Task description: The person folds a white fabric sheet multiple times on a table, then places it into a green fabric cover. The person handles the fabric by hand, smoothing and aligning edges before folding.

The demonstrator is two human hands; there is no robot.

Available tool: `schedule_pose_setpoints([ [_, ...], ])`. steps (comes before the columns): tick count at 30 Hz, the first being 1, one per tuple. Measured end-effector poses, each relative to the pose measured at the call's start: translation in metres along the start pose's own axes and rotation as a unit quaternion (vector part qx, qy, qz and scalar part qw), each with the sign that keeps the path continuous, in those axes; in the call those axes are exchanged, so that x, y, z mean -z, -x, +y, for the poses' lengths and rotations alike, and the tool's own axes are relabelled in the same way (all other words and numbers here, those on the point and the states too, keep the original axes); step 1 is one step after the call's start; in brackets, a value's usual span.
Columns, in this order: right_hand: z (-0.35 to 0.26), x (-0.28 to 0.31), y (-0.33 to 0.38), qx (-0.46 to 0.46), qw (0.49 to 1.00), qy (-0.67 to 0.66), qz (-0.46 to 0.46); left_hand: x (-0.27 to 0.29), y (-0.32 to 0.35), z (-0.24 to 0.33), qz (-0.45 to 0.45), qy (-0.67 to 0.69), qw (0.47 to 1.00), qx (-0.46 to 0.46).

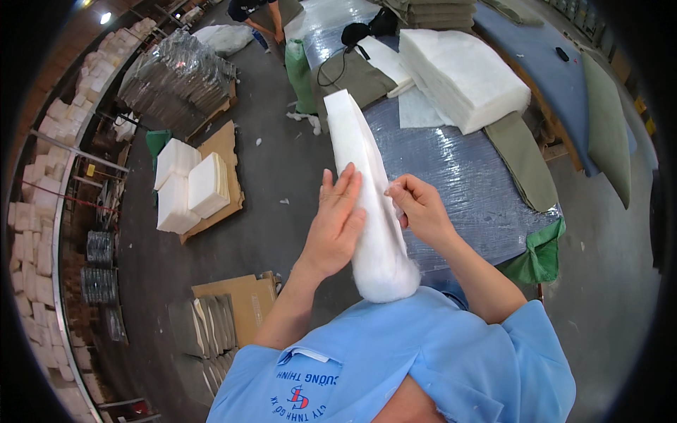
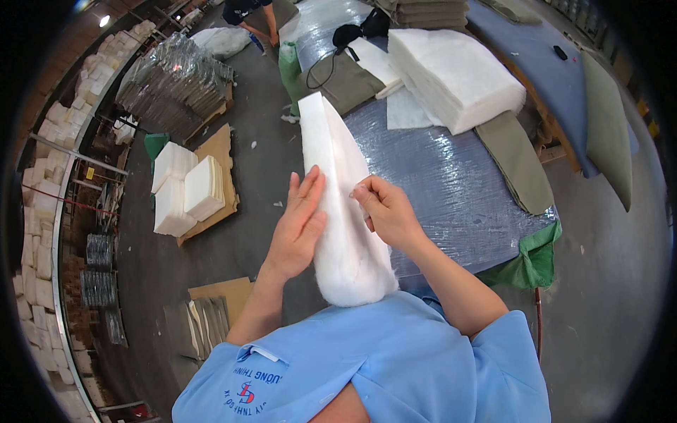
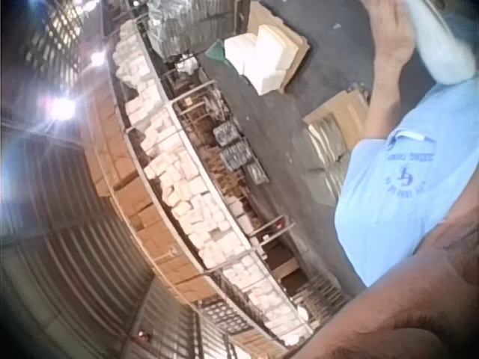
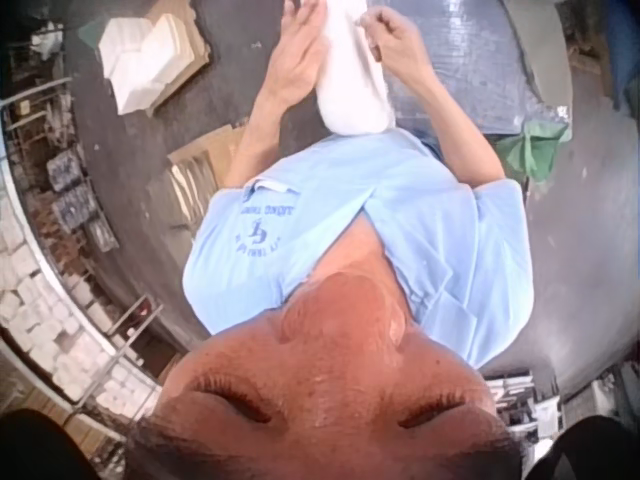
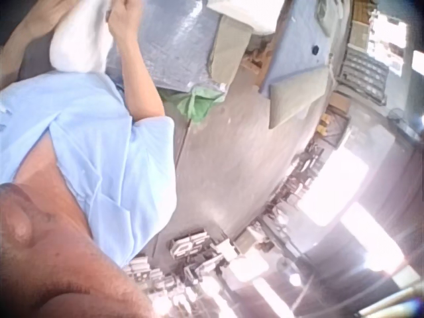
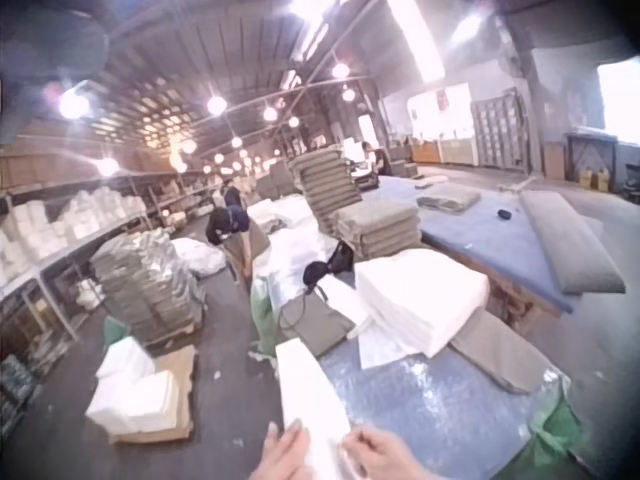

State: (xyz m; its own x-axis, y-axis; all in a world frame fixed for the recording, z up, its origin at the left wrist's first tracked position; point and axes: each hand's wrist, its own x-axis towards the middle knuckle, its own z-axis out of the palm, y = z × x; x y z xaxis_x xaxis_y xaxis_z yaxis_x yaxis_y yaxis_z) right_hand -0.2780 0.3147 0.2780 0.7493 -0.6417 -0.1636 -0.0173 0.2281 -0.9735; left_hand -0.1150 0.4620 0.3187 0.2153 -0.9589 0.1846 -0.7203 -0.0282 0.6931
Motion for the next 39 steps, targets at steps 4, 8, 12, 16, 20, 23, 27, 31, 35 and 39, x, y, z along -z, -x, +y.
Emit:
schedule_pose_setpoints([
  [4, 0.009, -0.009, 0.017, 0.16, 0.975, 0.154, -0.029, -0.014, -0.006, 0.011, 0.007, -0.022, 1.0, -0.014],
  [8, 0.007, 0.012, 0.02, 0.027, 0.993, 0.104, -0.052, 0.001, -0.004, 0.022, -0.015, 0.0, 1.0, -0.025],
  [12, 0.013, 0.038, 0.058, -0.03, 0.992, 0.066, -0.103, 0.018, 0.028, 0.038, -0.098, 0.004, 0.99, -0.1],
  [16, 0.03, 0.032, 0.08, 0.134, 0.978, 0.059, -0.146, 0.004, 0.046, 0.043, -0.137, -0.036, 0.983, -0.113],
  [20, 0.019, 0.034, 0.084, 0.167, 0.95, 0.186, -0.185, 0.005, 0.047, 0.048, -0.133, -0.093, 0.98, -0.116],
  [23, 0.023, 0.036, 0.084, 0.212, 0.939, 0.192, -0.194, 0.004, 0.044, 0.051, -0.121, -0.116, 0.977, -0.134],
  [27, 0.023, 0.03, 0.085, 0.226, 0.949, 0.131, -0.174, -0.001, 0.042, 0.044, -0.096, -0.113, 0.977, -0.151],
  [31, 0.054, 0.022, 0.076, 0.176, 0.97, 0.049, -0.16, -0.014, 0.037, 0.032, -0.064, -0.117, 0.975, -0.179],
  [35, 0.036, 0.018, 0.084, 0.181, 0.971, 0.151, -0.05, -0.01, 0.037, 0.033, -0.071, -0.112, 0.977, -0.167],
  [39, -0.002, 0.016, 0.096, 0.256, 0.929, 0.264, -0.026, -0.006, 0.041, 0.053, -0.045, -0.095, 0.985, -0.137],
])
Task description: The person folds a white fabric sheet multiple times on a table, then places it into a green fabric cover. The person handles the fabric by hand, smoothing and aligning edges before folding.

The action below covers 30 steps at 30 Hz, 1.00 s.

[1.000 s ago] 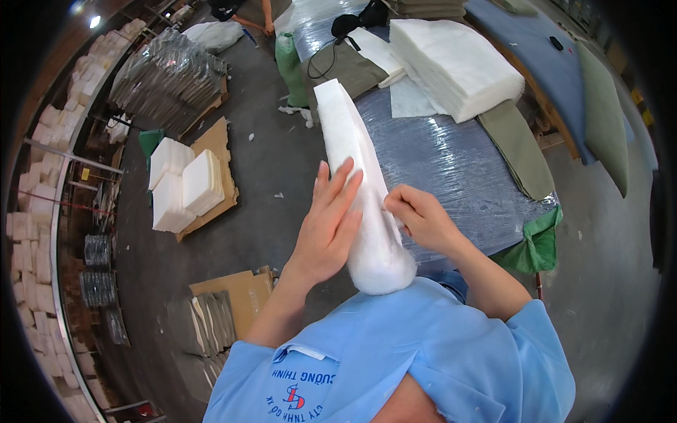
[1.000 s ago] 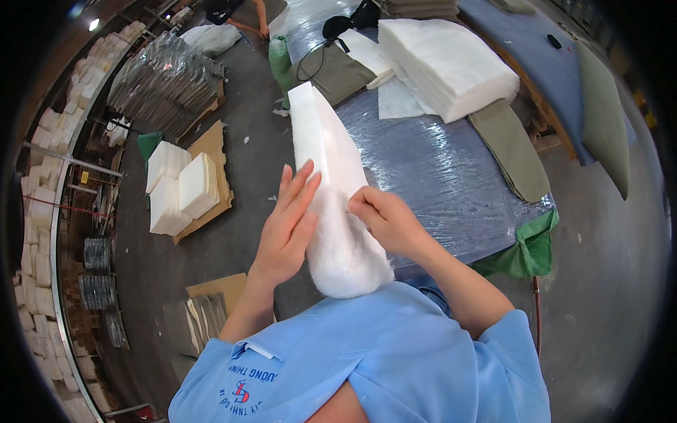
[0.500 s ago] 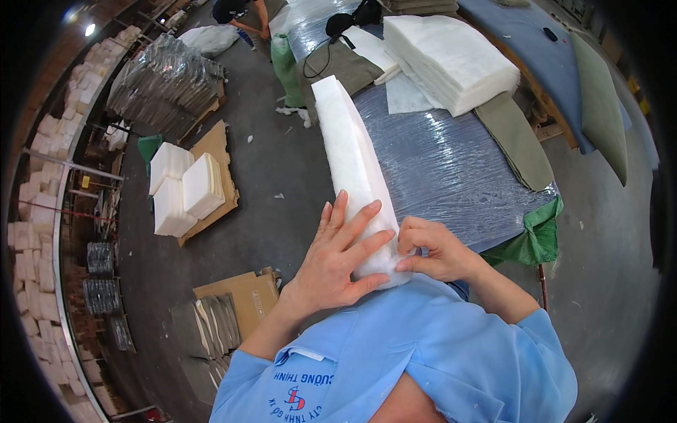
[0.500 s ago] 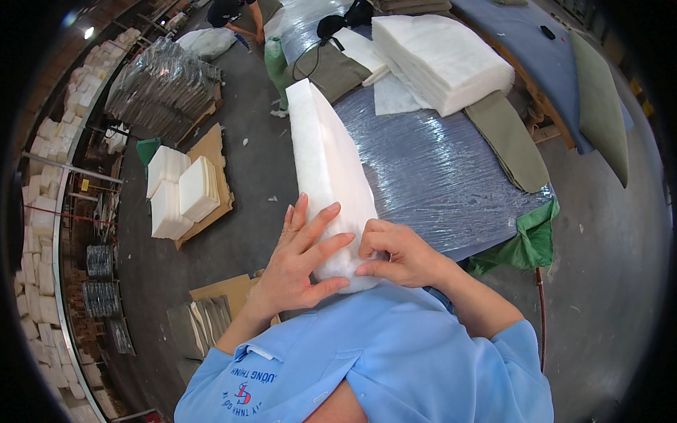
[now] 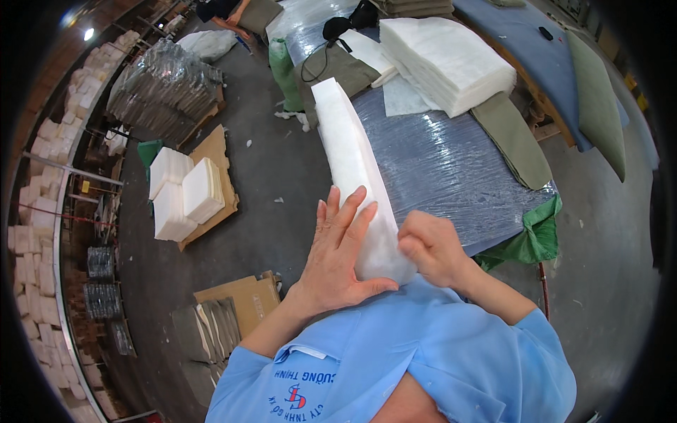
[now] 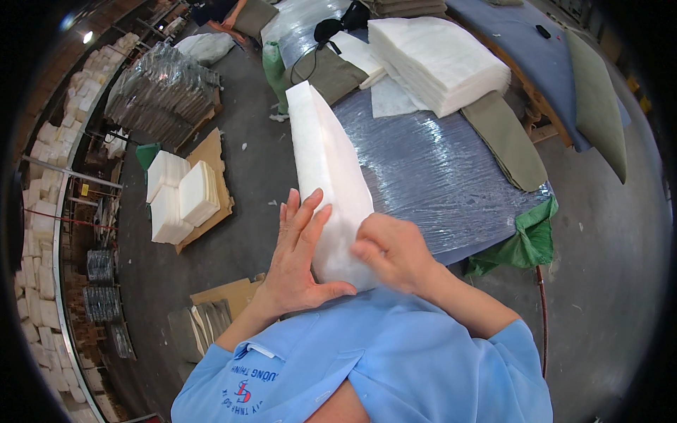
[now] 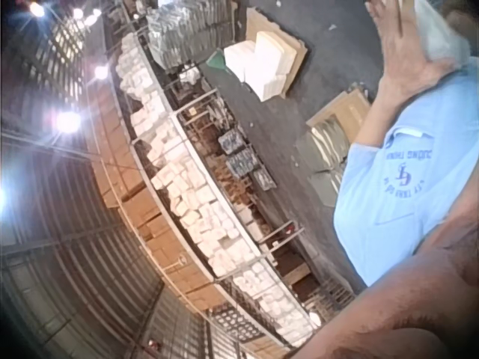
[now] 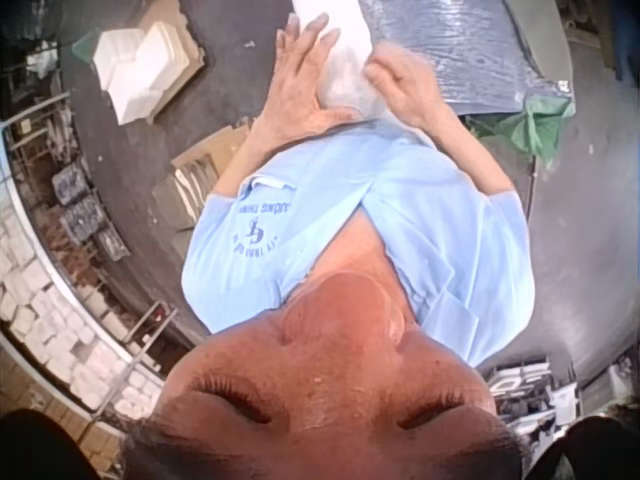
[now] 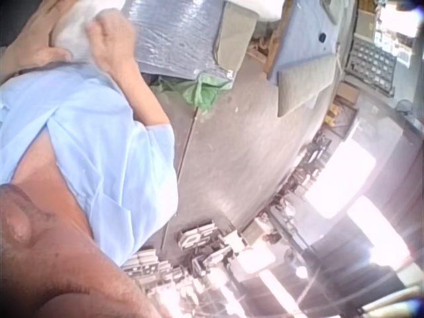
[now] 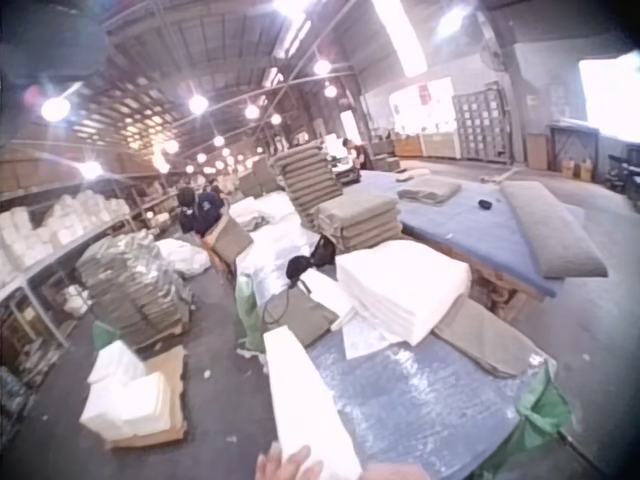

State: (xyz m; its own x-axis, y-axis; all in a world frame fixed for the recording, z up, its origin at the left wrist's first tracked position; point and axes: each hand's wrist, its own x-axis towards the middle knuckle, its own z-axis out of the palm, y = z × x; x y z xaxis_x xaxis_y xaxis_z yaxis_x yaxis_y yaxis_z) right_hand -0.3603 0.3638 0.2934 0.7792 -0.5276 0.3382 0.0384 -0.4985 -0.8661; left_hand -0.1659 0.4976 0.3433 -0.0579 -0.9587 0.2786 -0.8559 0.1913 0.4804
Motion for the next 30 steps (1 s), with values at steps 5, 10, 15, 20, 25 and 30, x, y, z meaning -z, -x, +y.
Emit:
schedule_pose_setpoints([
  [5, -0.03, -0.011, -0.014, 0.003, 0.992, 0.106, -0.068, -0.011, 0.005, -0.003, -0.047, -0.078, 0.996, 0.021],
  [10, 0.018, -0.032, -0.007, -0.096, 0.993, -0.06, -0.045, -0.014, 0.003, -0.002, -0.056, -0.104, 0.993, 0.03],
  [15, 0.044, -0.052, -0.008, -0.179, 0.953, -0.245, -0.023, -0.008, 0.004, 0.004, -0.069, -0.139, 0.987, 0.032],
  [20, 0.064, -0.041, -0.014, -0.287, 0.884, -0.369, -0.03, -0.011, -0.001, 0.006, -0.072, -0.139, 0.987, 0.029],
  [25, 0.028, -0.036, -0.014, -0.096, 0.982, -0.153, 0.052, -0.012, 0.003, 0.006, -0.073, -0.145, 0.986, 0.032],
  [30, 0.042, -0.031, -0.016, -0.109, 0.988, -0.102, -0.03, -0.011, -0.004, 0.011, -0.082, -0.134, 0.987, 0.044],
])
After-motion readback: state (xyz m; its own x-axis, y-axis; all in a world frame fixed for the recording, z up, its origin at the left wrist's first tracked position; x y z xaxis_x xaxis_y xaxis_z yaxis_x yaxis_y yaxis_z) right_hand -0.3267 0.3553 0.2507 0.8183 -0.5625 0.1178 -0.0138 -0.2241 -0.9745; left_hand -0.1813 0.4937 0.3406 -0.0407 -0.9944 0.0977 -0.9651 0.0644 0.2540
